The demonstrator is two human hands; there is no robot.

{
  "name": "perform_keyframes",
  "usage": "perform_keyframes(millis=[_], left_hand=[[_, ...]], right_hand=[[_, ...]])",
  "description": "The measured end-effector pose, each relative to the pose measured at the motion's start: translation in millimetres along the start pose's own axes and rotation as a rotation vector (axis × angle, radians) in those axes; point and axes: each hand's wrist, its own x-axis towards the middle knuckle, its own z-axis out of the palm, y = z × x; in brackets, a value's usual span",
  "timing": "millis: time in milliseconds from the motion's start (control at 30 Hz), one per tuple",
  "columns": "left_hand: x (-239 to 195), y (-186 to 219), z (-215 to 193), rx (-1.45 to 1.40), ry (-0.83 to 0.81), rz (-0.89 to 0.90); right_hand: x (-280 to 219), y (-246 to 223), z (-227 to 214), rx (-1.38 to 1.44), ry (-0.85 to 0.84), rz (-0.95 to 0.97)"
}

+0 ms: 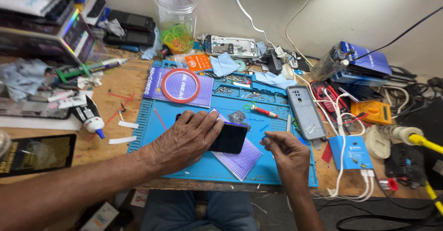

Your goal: The person uses a blue plastic pry tool to separate the screen from the smartphone frame, then uses tweezers to remove a small internal component. The person continues to pry and separate the screen from the frame.

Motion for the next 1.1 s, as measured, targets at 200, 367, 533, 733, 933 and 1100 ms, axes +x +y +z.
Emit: perform_keyframes(millis=[200, 367, 533, 733, 933, 1100], left_hand=[[-2.2, 8.3, -5.4, 0.042, 0.112, -0.026], [1.6, 11.7, -11.1, -0.061, -0.012, -0.032], [9.9, 6.5, -19.6, -0.384, -0.112, -0.116], [22.2, 4.3, -25.7, -0.542, -0.235, -0.196], [20.9, 7.4, -21.5, -0.542, -0.251, -0.231], [15.7, 9.8, -12.3, -0.548, -0.172, -0.21]], right_hand=[[-8.2, 2.6, 13.1, 0.191, 0.019, 0.019], [-3.9, -18.6, 9.8, -0.08, -0.043, -0.312], [-7.5, -35.2, 21.3, -0.155, -0.04, -0.386], [-18.8, -38.6, 25.4, -0.192, 0.01, -0.532], [-20.1, -41.2, 28.1, -0.325, -0.014, -0.65], [-21.2, -49.5, 29.1, -0.437, -0.04, -0.623]])
